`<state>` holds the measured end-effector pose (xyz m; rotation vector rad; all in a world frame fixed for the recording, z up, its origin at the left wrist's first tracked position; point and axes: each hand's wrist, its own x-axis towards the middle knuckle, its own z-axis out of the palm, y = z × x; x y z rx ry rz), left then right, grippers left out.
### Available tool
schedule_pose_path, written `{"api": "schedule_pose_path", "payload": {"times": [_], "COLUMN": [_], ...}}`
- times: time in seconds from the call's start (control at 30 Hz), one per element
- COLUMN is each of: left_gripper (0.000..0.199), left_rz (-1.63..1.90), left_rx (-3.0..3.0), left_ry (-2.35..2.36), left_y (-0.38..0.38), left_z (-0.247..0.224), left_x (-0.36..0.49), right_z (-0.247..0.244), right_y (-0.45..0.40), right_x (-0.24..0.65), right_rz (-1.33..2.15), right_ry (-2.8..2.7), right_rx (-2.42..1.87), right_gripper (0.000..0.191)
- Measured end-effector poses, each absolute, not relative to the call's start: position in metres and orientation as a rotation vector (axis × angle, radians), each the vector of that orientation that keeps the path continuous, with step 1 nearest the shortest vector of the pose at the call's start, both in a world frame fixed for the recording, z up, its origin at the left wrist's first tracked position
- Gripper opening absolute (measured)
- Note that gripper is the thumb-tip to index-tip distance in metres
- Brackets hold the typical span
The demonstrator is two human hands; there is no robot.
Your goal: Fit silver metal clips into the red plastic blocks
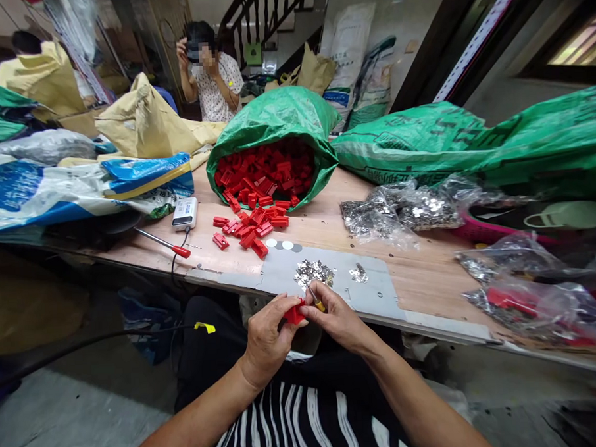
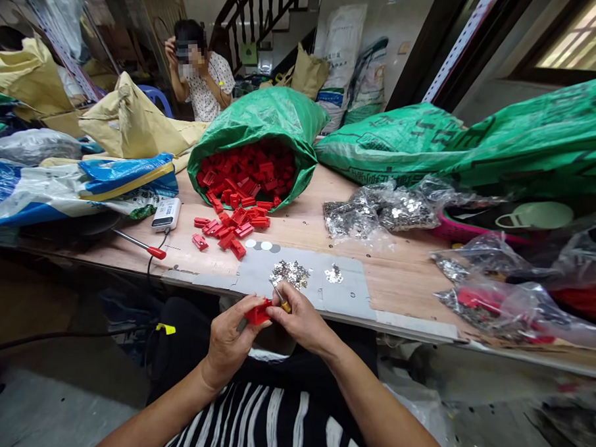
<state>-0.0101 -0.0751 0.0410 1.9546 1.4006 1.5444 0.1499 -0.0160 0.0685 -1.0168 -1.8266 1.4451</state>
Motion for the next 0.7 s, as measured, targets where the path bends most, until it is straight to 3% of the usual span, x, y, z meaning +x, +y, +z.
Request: {"api": "schedule_pose_path", "payload": {"times": [0.17, 0.37, 0.7], "left_gripper": [0.032, 0.031, 0.030], "left_rz": [1.501, 1.424, 1.353], "left_rx": [1.802, 1.696, 1.523], "left_ry": [1.391, 1.341, 1.011], "left_y": [-0.077, -0.080, -0.081], "left_z": [0.037, 0.037, 0.035], "left_x": [-0.012, -0.013, -0.021], "right_z": [0.062, 0.057, 0.057], "right_y": [-0.020, -0.030, -0.040], "right_x": [0.151, 0.156, 0.157], "right_rz": [1.521, 1.869, 2.103], "right_ry": [-1.770, -1.541, -1.322], "right_rx": [-1.065, -0.993, -0.944], "right_gripper": [0.030, 0.039, 0.049]}}
